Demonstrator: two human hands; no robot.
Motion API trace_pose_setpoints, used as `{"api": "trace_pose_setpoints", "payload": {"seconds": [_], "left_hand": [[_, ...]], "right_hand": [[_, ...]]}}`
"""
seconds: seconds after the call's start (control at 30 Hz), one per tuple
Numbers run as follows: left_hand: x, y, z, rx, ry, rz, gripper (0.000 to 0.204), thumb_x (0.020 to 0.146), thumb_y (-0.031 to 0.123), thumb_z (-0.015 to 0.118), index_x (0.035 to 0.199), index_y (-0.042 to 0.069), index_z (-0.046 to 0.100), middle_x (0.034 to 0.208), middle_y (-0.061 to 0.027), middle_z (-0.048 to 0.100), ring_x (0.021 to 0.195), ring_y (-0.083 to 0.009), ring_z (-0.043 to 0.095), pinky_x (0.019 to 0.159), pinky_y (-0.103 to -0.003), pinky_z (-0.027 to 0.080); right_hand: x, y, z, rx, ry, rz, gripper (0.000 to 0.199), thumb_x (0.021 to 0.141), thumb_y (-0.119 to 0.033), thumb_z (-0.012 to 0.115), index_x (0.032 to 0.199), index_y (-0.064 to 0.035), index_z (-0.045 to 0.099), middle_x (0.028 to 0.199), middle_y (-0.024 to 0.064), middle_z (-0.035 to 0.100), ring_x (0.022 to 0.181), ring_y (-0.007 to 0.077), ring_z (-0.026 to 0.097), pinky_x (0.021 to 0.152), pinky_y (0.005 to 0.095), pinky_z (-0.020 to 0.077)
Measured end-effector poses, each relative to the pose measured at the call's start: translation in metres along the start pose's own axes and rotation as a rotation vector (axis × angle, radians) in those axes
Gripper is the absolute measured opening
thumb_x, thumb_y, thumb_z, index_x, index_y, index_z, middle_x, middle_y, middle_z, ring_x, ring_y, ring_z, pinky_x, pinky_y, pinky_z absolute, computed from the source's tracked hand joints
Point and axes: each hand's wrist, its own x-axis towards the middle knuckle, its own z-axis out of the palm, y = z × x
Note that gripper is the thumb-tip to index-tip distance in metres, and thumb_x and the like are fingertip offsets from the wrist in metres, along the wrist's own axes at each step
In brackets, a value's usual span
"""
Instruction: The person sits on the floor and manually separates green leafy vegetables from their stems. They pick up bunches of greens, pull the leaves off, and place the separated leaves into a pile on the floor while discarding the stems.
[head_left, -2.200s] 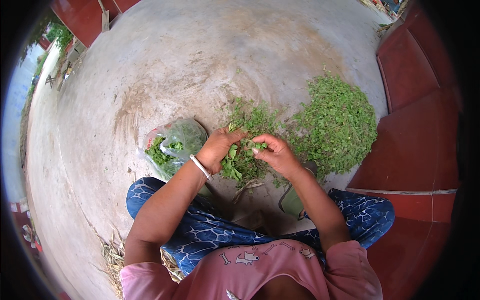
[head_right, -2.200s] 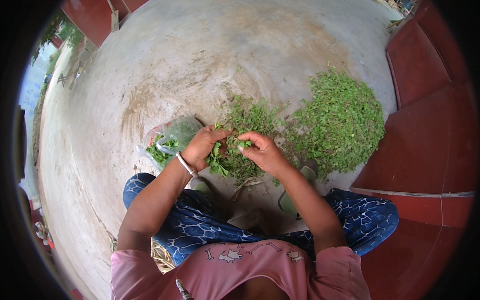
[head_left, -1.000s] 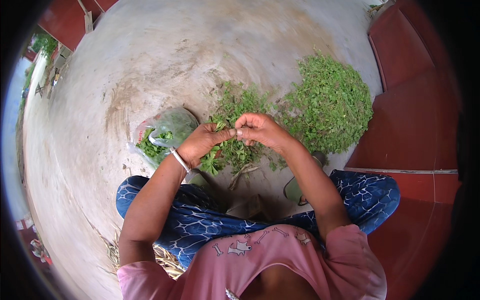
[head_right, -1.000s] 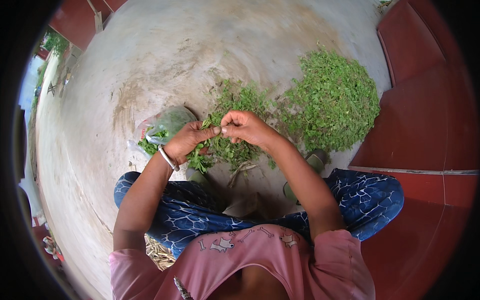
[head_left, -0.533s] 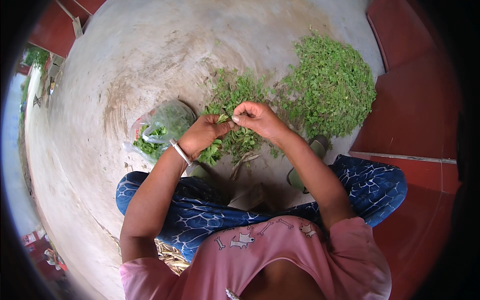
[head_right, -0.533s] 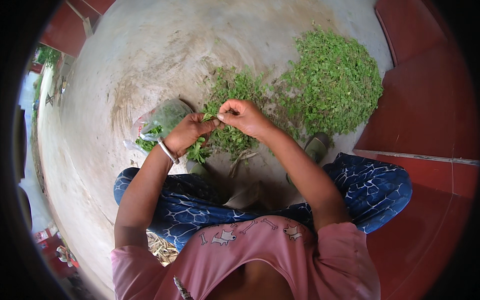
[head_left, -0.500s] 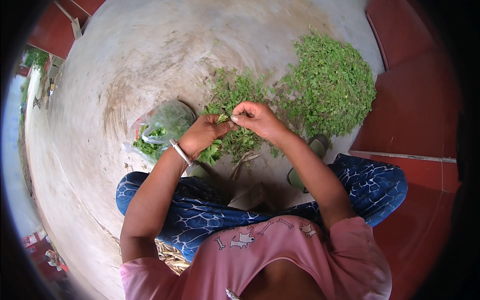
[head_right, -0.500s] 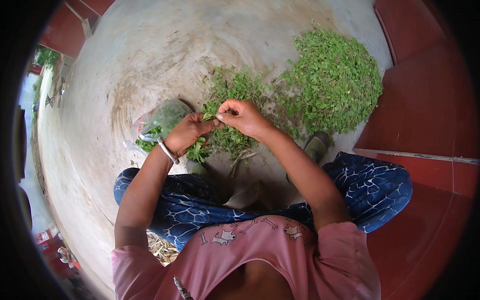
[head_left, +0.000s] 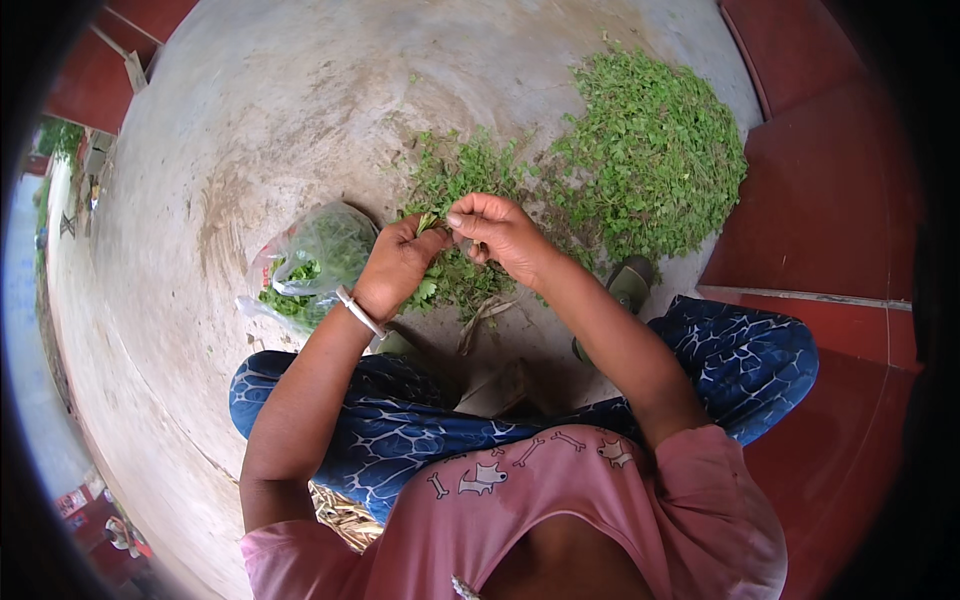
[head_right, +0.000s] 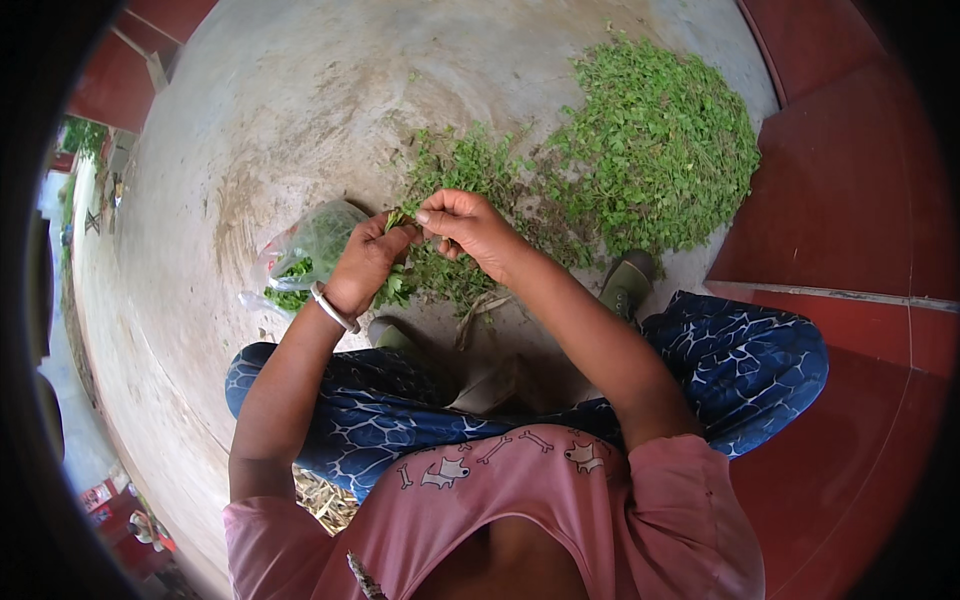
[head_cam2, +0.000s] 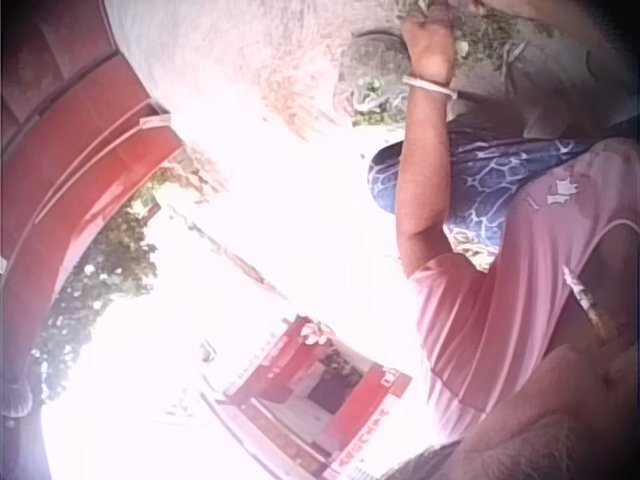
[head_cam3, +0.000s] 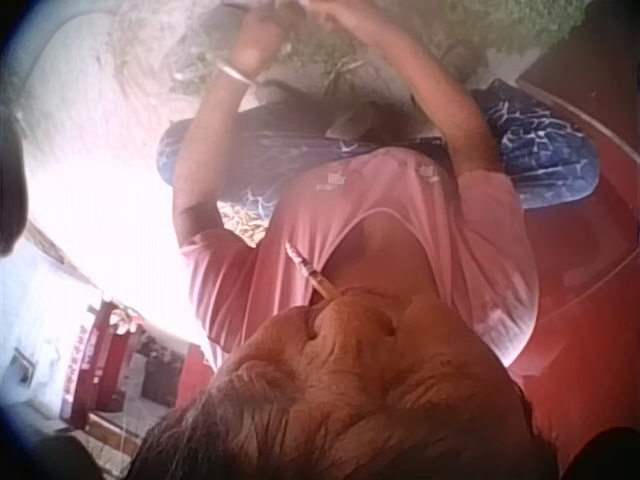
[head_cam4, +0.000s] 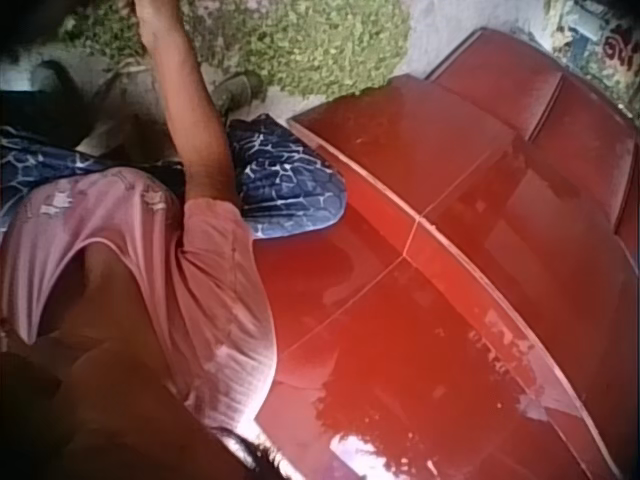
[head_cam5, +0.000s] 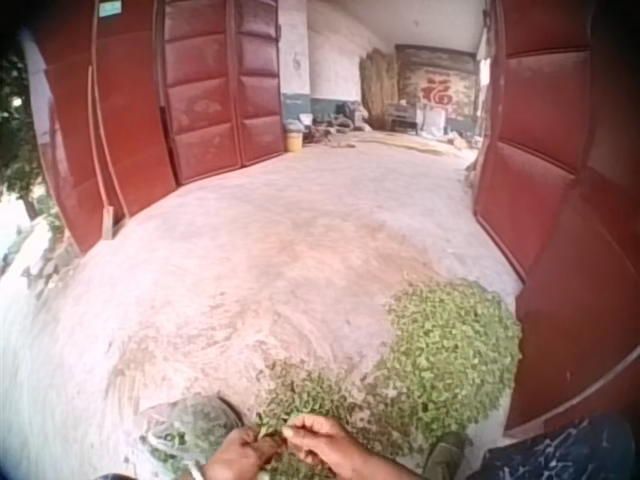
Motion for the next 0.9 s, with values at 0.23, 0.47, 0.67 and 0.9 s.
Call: {"api": "trace_pose_setpoints", "payload": {"seconds": [0.23,0.47,0.67,0.9], "left_hand": [[-0.006,0.022,-0.010,-0.298,0.042,0.009,0.011,0.085,0.014,0.051,0.089,0.005,0.056,0.077,0.0004,0.055,0.058,-0.0071,0.045,0.050,-0.022,0.035],[-0.011,0.025,-0.016,-0.339,-0.012,0.011,0.012,0.088,0.016,0.052,0.090,0.005,0.056,0.076,-0.0002,0.055,0.058,-0.0080,0.044,0.051,-0.022,0.034],[-0.003,0.019,-0.018,-0.187,0.070,-0.013,0.013,0.092,0.013,0.047,0.097,0.005,0.057,0.083,0.0010,0.056,0.070,-0.0071,0.045,0.063,-0.022,0.039],[-0.002,0.012,-0.022,-0.148,-0.014,0.192,0.014,0.084,-0.002,0.040,0.092,0.006,0.049,0.093,-0.0049,0.053,0.093,-0.0157,0.050,0.086,-0.027,0.037]], "right_hand": [[0.013,0.028,-0.025,0.074,-0.017,-0.019,0.017,0.087,-0.024,0.062,0.095,-0.0096,0.058,0.088,-0.0008,0.058,0.076,0.0077,0.051,0.068,0.0239,0.0428],[-0.003,0.016,0.000,-0.017,-0.207,-0.084,0.045,0.087,-0.028,0.061,0.124,-0.0049,0.050,0.118,0.0002,0.053,0.109,0.0123,0.045,0.096,0.0301,0.0334],[0.013,0.067,-0.014,-0.531,-0.382,-0.025,0.030,0.087,-0.024,0.061,0.110,-0.0059,0.057,0.101,0.0038,0.061,0.090,0.0148,0.057,0.080,0.0325,0.0462],[0.001,0.068,-0.146,-1.470,0.619,-0.105,0.027,0.079,-0.015,0.057,0.106,-0.0133,0.057,0.098,0.0105,0.056,0.086,0.0321,0.059,0.072,0.0428,0.0478]]}}
